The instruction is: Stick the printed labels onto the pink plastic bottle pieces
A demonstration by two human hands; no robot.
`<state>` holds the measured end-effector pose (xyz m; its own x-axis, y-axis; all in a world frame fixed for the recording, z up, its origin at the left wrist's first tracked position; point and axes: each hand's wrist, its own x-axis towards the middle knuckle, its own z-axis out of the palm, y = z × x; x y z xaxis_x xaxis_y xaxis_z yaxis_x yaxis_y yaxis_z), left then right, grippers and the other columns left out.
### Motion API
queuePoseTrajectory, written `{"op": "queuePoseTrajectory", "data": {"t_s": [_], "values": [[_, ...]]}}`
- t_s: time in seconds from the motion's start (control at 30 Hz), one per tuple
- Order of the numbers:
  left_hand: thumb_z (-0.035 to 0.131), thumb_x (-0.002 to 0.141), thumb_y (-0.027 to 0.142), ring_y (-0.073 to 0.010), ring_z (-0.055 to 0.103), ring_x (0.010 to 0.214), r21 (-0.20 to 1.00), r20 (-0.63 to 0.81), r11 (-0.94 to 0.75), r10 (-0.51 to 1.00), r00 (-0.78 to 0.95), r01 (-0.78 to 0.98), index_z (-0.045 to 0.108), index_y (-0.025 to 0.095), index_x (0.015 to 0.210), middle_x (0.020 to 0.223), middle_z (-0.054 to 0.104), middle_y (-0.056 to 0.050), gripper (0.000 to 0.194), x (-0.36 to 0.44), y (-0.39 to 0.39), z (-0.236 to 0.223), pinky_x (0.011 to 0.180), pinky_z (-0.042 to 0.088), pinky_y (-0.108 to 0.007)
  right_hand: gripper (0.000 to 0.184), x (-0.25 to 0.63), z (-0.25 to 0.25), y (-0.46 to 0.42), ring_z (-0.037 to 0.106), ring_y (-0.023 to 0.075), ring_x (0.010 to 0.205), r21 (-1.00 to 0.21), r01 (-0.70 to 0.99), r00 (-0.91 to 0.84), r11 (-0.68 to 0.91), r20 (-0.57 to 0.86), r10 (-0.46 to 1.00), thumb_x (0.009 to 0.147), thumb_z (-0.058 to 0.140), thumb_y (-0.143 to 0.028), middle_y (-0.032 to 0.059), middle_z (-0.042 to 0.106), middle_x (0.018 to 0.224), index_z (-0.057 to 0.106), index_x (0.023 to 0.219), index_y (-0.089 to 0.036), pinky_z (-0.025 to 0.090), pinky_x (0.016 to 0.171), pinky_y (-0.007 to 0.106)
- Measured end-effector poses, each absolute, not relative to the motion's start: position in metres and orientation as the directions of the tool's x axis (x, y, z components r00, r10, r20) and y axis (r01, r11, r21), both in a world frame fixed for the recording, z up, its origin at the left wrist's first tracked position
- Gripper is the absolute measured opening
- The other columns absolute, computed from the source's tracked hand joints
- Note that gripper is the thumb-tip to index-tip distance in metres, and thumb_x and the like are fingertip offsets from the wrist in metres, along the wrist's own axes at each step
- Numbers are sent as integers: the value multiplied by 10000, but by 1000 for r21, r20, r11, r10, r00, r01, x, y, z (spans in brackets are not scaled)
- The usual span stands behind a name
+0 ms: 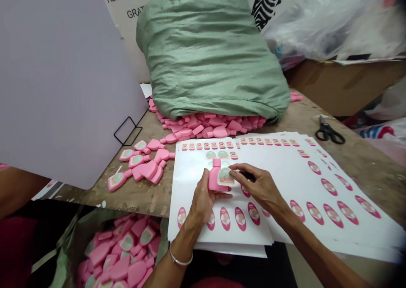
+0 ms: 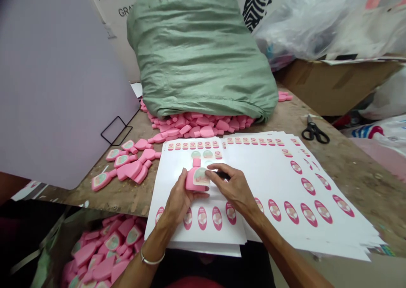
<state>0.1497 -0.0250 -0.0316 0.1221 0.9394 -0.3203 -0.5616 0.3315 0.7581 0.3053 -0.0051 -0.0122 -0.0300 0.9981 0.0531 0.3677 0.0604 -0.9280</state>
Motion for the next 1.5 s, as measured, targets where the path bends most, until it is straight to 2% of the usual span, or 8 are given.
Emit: {"op": "queuePoseTrajectory", "data": {"t_s": [0.6, 0.8, 1.0, 1.17, 1.23, 1.33, 1.4, 1.5], "values": [[459, 887, 514, -228, 656, 870, 708, -297, 332, 941, 164, -623, 614, 106, 1107, 987, 671, -125, 490, 142, -33, -17, 742, 579, -388, 305, 278, -16, -14, 619, 199, 750, -900, 407, -22, 156, 161, 987, 782, 628, -491, 48, 695, 844, 710, 878, -213, 502, 686, 336], [670, 786, 306, -163, 623, 820, 830, -194, 261, 963, 185, -492, 576, 138, 1092, 965, 601, -60, 361, 136, -38, -14, 754, 572, -348, 299, 282, -22, -10, 607, 224, 838, -750, 604, -42, 267, 305, 951, 790, 623, -481, 68, 680, 893, 680, 930, -223, 486, 793, 396], [651, 793, 306, -152, 605, 794, 855, -206, 292, 950, 236, -429, 575, 154, 1076, 920, 575, -45, 330, 136, -44, -8, 711, 572, -320, 602, 280, -21, 0, 595, 271, 1008, -856, 497, -99, 143, 109, 989, 671, 699, -536, 90, 622, 1134, 579, 1183, -243, 499, 818, 412], [628, 803, 348, -183, 622, 807, 862, -203, 327, 923, 327, -388, 576, 167, 1101, 985, 617, -87, 353, 118, -59, 0, 710, 565, -341, 506, 281, -23, 20, 550, 150, 587, -947, 321, -210, -14, -86, 974, 713, 631, -573, -16, 562, 631, 645, 1028, -178, 439, 520, 272], [610, 805, 377, -185, 626, 794, 901, -255, 323, 935, 247, -290, 585, 160, 1056, 998, 642, -100, 333, 97, -60, -3, 742, 551, -351, 501, 291, -29, 40, 518, 136, 551, -924, 381, -112, -13, -60, 992, 720, 617, -582, -26, 535, 597, 644, 998, -166, 410, 498, 262], [604, 784, 398, -222, 633, 854, 974, -177, 202, 961, -210, 101, 544, 177, 1120, 1016, 660, -103, 407, 51, -47, -8, 819, 511, -375, 467, 305, -39, 88, 590, 186, 705, -803, 585, -17, 113, 127, 992, 720, 633, -533, 46, 646, 794, 628, 1019, -174, 457, 609, 303], [558, 801, 376, -285, 604, 985, 874, 8, 217, 888, -459, 434, 481, 174, 1208, 1081, 634, -132, 461, 17, -32, -10, 878, 471, -446, 448, 309, -43, 125, 608, 224, 834, -715, 679, -9, 168, 220, 976, 723, 638, -451, 92, 670, 964, 609, 1080, -182, 459, 710, 346], [491, 814, 301, -360, 501, 1160, 614, 242, 257, 839, -487, 746, 407, 110, 1295, 1234, 543, -202, 524, -21, -10, -8, 958, 389, -536, 469, 306, -44, 172, 607, 244, 873, -688, 708, -2, 162, 227, 974, 674, 671, -384, 115, 674, 986, 616, 1085, -165, 441, 741, 351]]}}
